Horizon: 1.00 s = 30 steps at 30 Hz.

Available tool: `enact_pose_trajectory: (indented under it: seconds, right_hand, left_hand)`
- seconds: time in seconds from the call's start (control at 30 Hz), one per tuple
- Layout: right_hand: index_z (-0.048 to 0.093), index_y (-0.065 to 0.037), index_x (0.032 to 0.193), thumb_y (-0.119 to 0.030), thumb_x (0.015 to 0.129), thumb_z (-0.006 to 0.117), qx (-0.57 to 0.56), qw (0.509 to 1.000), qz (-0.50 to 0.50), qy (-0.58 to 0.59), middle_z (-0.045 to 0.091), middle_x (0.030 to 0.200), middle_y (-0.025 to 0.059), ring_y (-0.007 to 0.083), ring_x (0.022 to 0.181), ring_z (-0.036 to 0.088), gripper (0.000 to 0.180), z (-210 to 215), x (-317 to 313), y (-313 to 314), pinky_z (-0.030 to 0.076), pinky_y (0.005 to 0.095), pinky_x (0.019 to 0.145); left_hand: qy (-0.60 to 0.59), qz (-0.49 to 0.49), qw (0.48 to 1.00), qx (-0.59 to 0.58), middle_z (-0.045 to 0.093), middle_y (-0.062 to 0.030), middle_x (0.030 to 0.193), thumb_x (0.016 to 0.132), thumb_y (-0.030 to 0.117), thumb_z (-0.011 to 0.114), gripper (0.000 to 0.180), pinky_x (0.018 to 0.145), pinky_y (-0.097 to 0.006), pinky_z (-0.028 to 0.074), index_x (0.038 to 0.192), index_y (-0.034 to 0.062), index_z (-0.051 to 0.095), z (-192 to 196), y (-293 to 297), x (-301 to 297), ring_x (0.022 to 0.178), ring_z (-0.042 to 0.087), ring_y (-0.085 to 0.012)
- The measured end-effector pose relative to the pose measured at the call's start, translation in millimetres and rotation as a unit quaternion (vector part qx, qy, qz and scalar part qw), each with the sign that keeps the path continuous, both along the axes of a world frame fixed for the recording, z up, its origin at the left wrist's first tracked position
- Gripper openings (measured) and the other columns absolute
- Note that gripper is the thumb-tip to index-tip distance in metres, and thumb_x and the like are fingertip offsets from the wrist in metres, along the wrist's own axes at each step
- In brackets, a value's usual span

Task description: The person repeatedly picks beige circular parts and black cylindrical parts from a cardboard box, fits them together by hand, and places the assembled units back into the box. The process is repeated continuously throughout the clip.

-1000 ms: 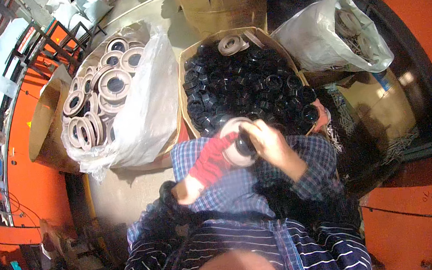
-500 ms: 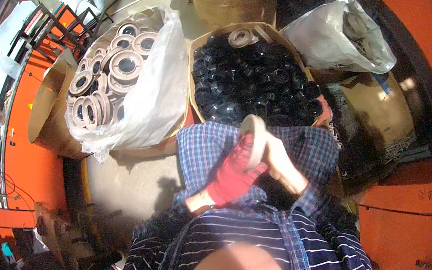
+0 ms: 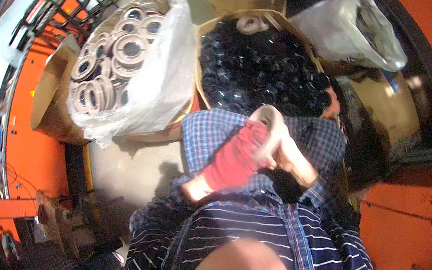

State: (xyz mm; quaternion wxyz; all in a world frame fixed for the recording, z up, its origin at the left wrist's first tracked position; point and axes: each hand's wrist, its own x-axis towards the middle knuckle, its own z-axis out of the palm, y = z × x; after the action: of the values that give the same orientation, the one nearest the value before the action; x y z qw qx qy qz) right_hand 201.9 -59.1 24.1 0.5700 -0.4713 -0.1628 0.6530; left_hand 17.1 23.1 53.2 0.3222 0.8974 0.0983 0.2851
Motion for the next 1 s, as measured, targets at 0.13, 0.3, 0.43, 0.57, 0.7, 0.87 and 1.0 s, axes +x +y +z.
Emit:
enact_pose_trajectory:
  seconds: [0.13,0.3,0.43,0.57,0.7,0.87,1.0]
  right_hand:
    - [0.049,0.006,0.139,-0.033,0.078,0.088,0.238,0.694,0.003,-0.68,0.065,0.123,0.0197,0.0285,0.11,0.066,0.083,8,-1,-6,0.055,0.0425,0.094]
    - [0.053,0.003,0.139,-0.019,0.094,0.072,0.095,0.988,-0.066,-0.105,0.069,0.122,0.013,0.023,0.105,0.069,0.053,0,-12,-17,0.056,0.037,0.093]
    - [0.058,0.001,0.134,-0.032,0.1,0.066,0.043,0.989,0.13,-0.054,0.072,0.109,0.0103,0.0183,0.085,0.07,0.049,12,2,-32,0.059,0.0338,0.076]
    - [0.071,-0.003,0.108,-0.045,0.1,0.064,0.117,0.925,0.264,-0.246,0.075,0.092,0.0106,0.019,0.082,0.072,0.044,17,55,32,0.058,0.0329,0.075]
    - [0.069,0.0,0.094,-0.038,0.084,0.076,-0.013,0.628,0.127,-0.768,0.072,0.09,0.0244,0.038,0.091,0.072,0.039,-35,151,137,0.056,0.0474,0.08]
    - [0.067,-0.008,0.097,-0.013,0.084,0.068,-0.041,0.394,0.081,-0.914,0.068,0.093,0.012,0.0311,0.086,0.07,0.014,-127,221,189,0.053,0.0448,0.077]
    - [0.069,-0.008,0.092,-0.011,0.082,0.066,-0.027,0.42,0.105,-0.901,0.068,0.09,0.0116,0.0298,0.086,0.07,0.011,-138,230,195,0.052,0.0447,0.077]
  left_hand:
    - [-0.035,0.096,0.853,-0.512,0.067,-0.0138,0.128,0.098,0.029,0.073,0.059,0.104,-0.032,0.047,0.145,0.0006,0.053,-4,-2,-10,0.118,0.059,-0.0166]
    - [0.04,0.003,0.996,0.085,0.052,-0.0206,0.147,0.088,0.028,0.072,0.063,0.122,-0.051,0.033,0.143,0.0036,0.055,13,-8,-11,0.139,0.049,-0.0369]
    - [-0.052,-0.195,0.94,0.276,0.057,-0.017,0.142,0.086,0.018,0.068,0.052,0.115,-0.061,0.04,0.136,0.0088,0.061,39,26,-29,0.134,0.056,-0.0338]
    - [0.096,-0.109,0.981,0.126,0.057,-0.016,0.144,0.092,0.021,0.066,0.049,0.108,-0.053,0.049,0.14,0.0089,0.059,84,89,-67,0.125,0.062,-0.0344]
    - [0.071,0.325,0.866,0.372,0.055,-0.0192,0.148,0.09,0.011,0.069,0.063,0.118,-0.05,0.035,0.15,0.0072,0.05,137,188,-61,0.138,0.049,-0.0408]
    - [-0.053,0.318,0.904,0.281,0.054,-0.0151,0.149,0.083,0.021,0.08,0.072,0.12,-0.048,0.031,0.149,0.0095,0.051,94,242,63,0.141,0.044,-0.0374]
    - [0.199,0.25,0.925,0.204,0.044,-0.0111,0.158,0.085,0.038,0.076,0.083,0.123,-0.052,0.025,0.155,0.0132,0.04,-14,299,224,0.149,0.034,-0.0345]
